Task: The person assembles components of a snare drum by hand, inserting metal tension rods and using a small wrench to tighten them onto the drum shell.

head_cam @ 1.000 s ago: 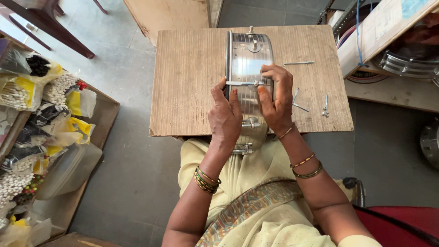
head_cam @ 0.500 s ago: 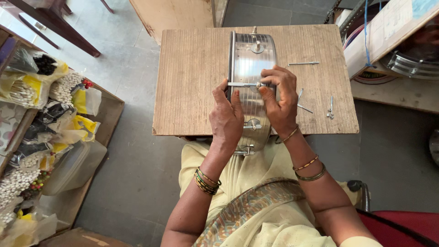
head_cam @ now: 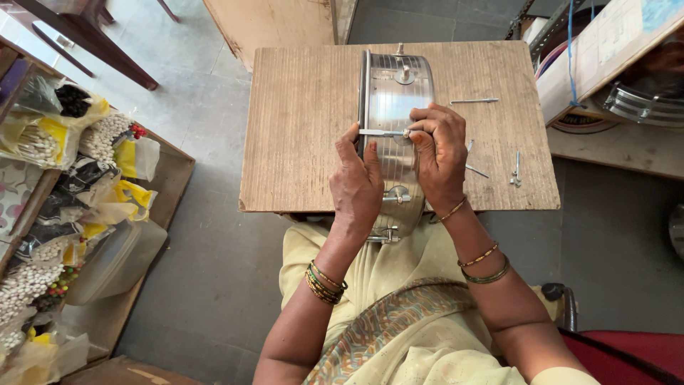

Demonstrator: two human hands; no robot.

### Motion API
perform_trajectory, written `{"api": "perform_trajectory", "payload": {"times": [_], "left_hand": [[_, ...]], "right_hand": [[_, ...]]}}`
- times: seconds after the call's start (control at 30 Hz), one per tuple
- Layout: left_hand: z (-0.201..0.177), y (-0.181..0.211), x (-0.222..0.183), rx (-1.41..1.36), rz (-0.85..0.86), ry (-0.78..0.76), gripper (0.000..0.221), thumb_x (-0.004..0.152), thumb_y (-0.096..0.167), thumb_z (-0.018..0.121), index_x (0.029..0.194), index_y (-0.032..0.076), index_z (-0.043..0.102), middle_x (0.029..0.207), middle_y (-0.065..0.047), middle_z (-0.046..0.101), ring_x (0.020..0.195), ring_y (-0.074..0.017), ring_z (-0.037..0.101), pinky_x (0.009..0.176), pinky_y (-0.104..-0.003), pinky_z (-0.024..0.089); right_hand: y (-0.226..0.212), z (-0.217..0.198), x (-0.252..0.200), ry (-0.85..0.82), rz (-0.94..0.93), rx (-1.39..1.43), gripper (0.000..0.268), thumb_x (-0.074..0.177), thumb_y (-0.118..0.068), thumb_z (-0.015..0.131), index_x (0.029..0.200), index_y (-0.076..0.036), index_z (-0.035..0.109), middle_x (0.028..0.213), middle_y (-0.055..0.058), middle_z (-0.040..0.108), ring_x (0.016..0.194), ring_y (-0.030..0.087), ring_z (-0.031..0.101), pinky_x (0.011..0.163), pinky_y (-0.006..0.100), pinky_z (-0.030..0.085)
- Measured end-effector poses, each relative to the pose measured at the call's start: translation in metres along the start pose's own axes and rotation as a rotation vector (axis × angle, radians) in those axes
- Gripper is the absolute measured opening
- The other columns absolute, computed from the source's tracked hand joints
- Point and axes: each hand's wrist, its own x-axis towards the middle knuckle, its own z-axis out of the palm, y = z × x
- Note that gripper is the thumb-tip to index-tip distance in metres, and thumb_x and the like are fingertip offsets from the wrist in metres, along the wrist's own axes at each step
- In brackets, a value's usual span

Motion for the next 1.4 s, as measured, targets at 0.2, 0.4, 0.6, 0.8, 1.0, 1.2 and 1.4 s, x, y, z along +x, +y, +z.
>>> {"api": "perform_trajectory", "payload": {"times": [0.2,0.4,0.6,0.8,1.0,1.2,1.4], "left_hand": [[-0.0019,0.0000,-0.0006,-0.023,-0.003,-0.003,0.041,0.107,0.019,0.055,0.141,0.002,0.042,0.103,-0.022,0.071,0.071,-0.0377,0.073,0.056,-0.047,0.054],[-0.0013,0.0011,-0.0005,-0.012,0.012,0.008,0.041,0.107,0.020,0.054,0.142,0.002,0.043,0.098,-0.022,0.071,0.068,-0.0359,0.071,0.055,-0.046,0.053],[-0.0036,0.0035,0.0004,-0.020,-0.021,-0.020,0.041,0.108,0.021,0.054,0.143,0.002,0.042,0.095,-0.021,0.071,0.067,-0.0346,0.072,0.056,-0.046,0.054],[-0.0027,0.0009,-0.0008,-0.015,0.023,0.005,0.041,0.108,0.019,0.054,0.142,0.000,0.041,0.108,-0.024,0.071,0.076,-0.0384,0.073,0.059,-0.047,0.054],[0.0009,-0.0019,-0.0018,-0.033,0.096,0.047,0.040,0.109,0.017,0.053,0.143,0.000,0.041,0.119,-0.026,0.068,0.089,-0.0407,0.074,0.065,-0.045,0.058],[0.0005,0.0048,-0.0016,-0.057,0.033,0.005,0.040,0.108,0.017,0.054,0.142,0.002,0.042,0.120,-0.024,0.070,0.090,-0.0394,0.075,0.067,-0.045,0.059],[0.0020,0.0028,-0.0037,-0.038,0.052,0.013,0.040,0.108,0.016,0.053,0.144,0.004,0.041,0.119,-0.025,0.071,0.094,-0.0413,0.075,0.069,-0.047,0.058]], "right_hand": [[-0.0026,-0.0013,-0.0037,-0.010,-0.081,0.057,0.027,0.107,-0.027,0.065,0.113,-0.001,0.061,0.130,0.012,0.064,0.135,0.034,0.051,0.116,0.047,0.041],[0.0045,-0.0006,-0.0042,-0.017,0.032,0.011,0.017,0.109,-0.028,0.066,0.110,-0.011,0.065,0.131,0.005,0.070,0.138,0.029,0.057,0.119,0.043,0.047],[0.0000,-0.0024,-0.0056,-0.031,-0.062,0.030,0.023,0.106,-0.026,0.065,0.113,-0.004,0.063,0.132,0.010,0.066,0.139,0.034,0.051,0.117,0.047,0.041],[0.0005,0.0010,-0.0041,-0.006,-0.003,0.007,0.015,0.107,-0.024,0.068,0.106,-0.009,0.065,0.131,0.007,0.070,0.139,0.030,0.055,0.118,0.044,0.046],[0.0005,-0.0018,-0.0050,-0.011,-0.022,0.040,0.019,0.105,-0.022,0.068,0.108,-0.004,0.063,0.129,0.009,0.068,0.137,0.032,0.053,0.116,0.044,0.044],[0.0021,-0.0019,-0.0063,0.022,0.018,0.040,0.014,0.106,-0.020,0.068,0.107,-0.007,0.065,0.130,0.007,0.069,0.138,0.030,0.055,0.117,0.044,0.046],[0.0013,-0.0080,-0.0071,-0.008,-0.001,0.031,0.020,0.107,-0.023,0.064,0.109,-0.003,0.064,0.132,0.009,0.068,0.138,0.032,0.053,0.117,0.046,0.043]]}}
